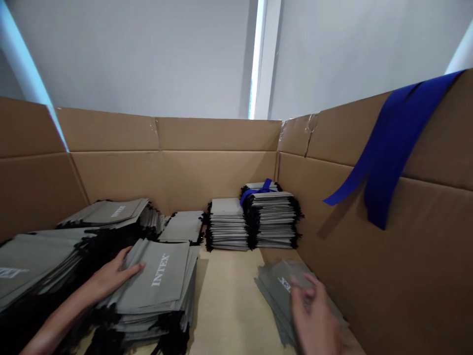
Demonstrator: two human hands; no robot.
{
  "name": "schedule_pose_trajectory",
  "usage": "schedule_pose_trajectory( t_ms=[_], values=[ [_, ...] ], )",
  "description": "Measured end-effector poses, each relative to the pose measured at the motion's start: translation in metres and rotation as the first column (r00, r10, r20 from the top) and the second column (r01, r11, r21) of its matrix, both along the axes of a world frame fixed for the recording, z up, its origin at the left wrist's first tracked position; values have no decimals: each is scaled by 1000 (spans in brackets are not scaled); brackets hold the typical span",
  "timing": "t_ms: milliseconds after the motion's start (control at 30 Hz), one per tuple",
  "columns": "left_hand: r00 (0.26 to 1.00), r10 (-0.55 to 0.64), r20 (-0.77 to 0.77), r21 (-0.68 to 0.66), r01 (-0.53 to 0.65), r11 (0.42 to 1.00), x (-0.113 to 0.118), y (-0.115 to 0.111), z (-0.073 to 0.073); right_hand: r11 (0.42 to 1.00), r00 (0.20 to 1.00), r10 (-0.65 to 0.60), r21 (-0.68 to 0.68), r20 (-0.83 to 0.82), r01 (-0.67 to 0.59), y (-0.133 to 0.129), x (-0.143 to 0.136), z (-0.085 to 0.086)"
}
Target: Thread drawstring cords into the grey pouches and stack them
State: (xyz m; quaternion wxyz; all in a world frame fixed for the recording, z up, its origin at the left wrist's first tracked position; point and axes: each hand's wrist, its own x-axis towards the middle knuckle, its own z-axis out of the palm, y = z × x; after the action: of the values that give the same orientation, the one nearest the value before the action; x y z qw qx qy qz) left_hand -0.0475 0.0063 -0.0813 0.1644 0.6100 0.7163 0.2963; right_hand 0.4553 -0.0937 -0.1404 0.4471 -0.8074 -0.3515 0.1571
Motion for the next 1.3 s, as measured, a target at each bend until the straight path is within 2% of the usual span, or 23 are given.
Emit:
schedule_pose_trajectory(
  t_ms=[67,100,167,233,300,367,500,633,833,1067,1300],
  values=[
    [1000,5,17,-24,-5,1000,2,-2,4,952,958,257,204,-128,-229,27,-46,0],
    [999,3,33,-24,-2,1000,3,-2,6,905,895,400,242,-198,-351,40,-72,-2],
    [997,-9,79,-15,10,1000,4,-3,8,802,749,594,299,-295,-518,63,-125,-8],
    [991,-20,133,-37,25,999,5,-4,9,744,666,668,291,-331,-602,83,-171,-14],
    [984,-27,176,-76,41,996,6,-5,8,738,686,674,214,-274,-640,98,-204,-16],
    [981,-16,191,-110,37,993,4,-6,5,749,714,662,178,-227,-638,109,-224,-15],
    [984,9,178,-92,7,996,-4,-6,-4,785,769,619,152,-160,-600,118,-235,-10],
    [980,-32,196,-84,49,995,-10,-7,-11,794,789,605,152,-104,-589,119,-232,-9],
    [975,-58,213,-59,72,996,-10,-11,-13,805,803,585,196,-114,-559,130,-228,-16],
    [964,-71,256,-82,95,992,-3,-15,-3,738,729,665,293,-163,-608,147,-228,-25],
    [971,-76,225,-42,88,995,-5,-7,-13,677,668,726,340,-164,-653,153,-231,-21]
  ],
)
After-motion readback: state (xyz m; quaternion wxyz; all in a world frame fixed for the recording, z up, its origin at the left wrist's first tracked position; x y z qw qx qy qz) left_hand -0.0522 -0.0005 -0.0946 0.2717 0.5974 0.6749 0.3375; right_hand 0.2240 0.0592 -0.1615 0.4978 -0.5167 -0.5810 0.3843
